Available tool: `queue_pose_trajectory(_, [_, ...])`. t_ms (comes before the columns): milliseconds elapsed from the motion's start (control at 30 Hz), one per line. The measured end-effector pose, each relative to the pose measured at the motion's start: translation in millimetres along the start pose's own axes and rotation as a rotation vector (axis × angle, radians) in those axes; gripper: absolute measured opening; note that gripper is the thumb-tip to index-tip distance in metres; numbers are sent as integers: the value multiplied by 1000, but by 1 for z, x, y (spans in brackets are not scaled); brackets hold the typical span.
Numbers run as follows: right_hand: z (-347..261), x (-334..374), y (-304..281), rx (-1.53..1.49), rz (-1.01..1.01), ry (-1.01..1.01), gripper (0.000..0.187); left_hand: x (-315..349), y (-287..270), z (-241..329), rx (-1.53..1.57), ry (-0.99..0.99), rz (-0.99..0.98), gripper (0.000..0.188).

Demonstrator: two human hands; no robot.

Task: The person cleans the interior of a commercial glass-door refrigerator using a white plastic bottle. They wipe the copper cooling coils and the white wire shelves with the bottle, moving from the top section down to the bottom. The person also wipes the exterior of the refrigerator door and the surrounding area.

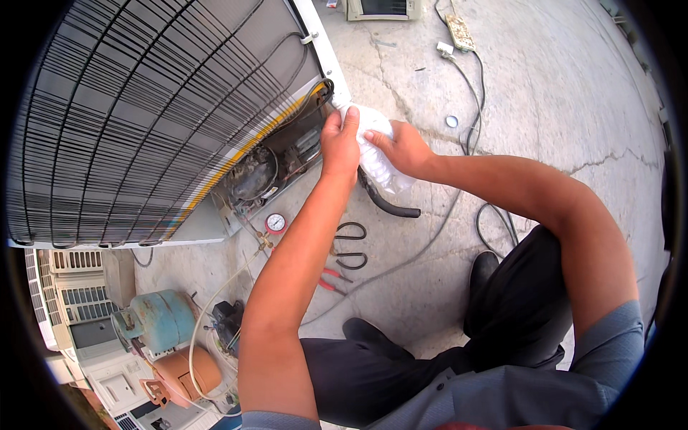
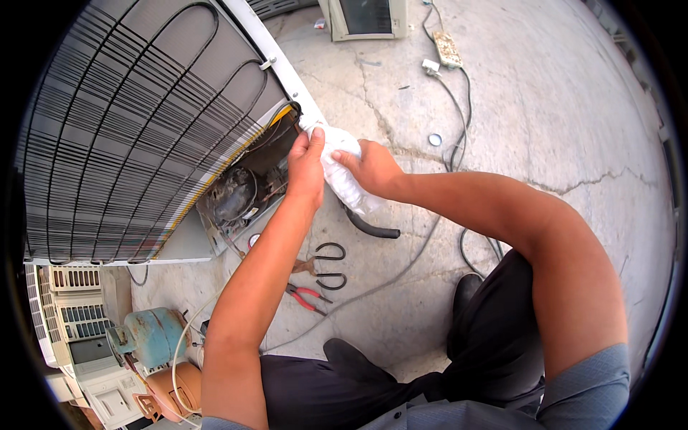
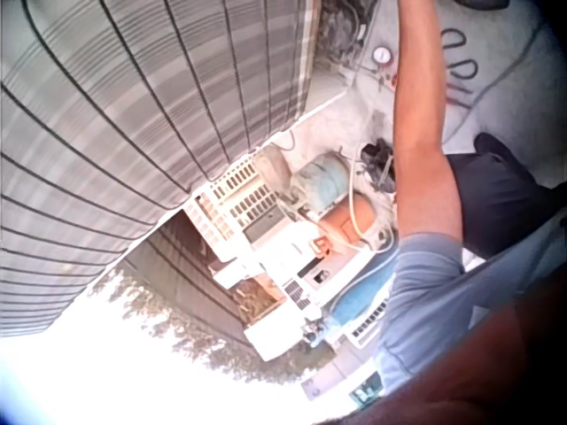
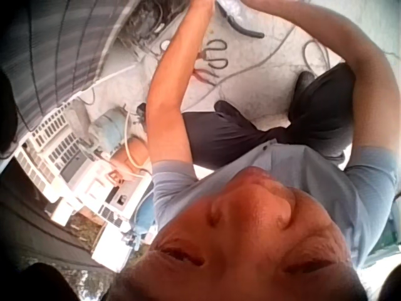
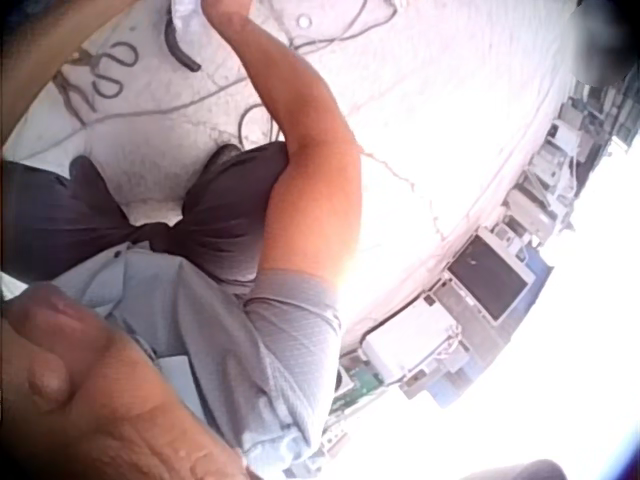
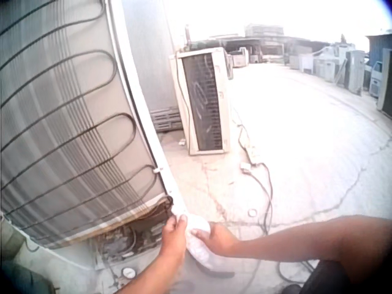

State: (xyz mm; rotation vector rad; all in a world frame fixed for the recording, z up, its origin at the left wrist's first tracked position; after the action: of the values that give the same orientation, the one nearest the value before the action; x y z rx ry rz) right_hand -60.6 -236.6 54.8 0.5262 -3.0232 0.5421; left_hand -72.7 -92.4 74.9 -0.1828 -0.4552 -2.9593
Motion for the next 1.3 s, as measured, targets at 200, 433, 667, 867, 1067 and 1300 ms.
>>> queue_pose_trajectory(200, [-5, -1, 0, 162, 56, -2, 61, -3, 1, -1, 3, 47, 69, 27])
queue_pose_trajectory(433, [-34, 2, 0, 169, 77, -42, 59, -7, -1, 15, -54, 125, 120, 30])
queue_pose_trajectory(667, [-42, 5, 6, 130, 83, 0, 59, -1, 2, 37, -264, 314, 281, 45])
queue_pose_trajectory(867, [-47, 10, 13, 49, 69, 49, 57, -9, -10, 39, -199, 292, 158, 41])
queue_pose_trajectory(1067, [-48, 10, 11, 32, 68, 55, 56, -18, -22, 31, -153, 328, 151, 40])
queue_pose_trajectory(1300, [-45, 12, -7, 78, 109, 69, 55, -13, -18, 32, -131, 178, 108, 39])
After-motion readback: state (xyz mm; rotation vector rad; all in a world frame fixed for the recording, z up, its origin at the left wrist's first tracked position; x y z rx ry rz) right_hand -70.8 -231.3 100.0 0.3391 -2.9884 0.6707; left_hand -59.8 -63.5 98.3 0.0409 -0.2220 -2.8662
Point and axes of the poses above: each hand's wrist, its own x-axis away from the middle knuckle, its own y-axis out of the palm, z = x × y, the point moved 3 cm from there along -x, towards the middle knuckle, and after that the axes turned 3 degrees about -x, right-handed, at the moved point
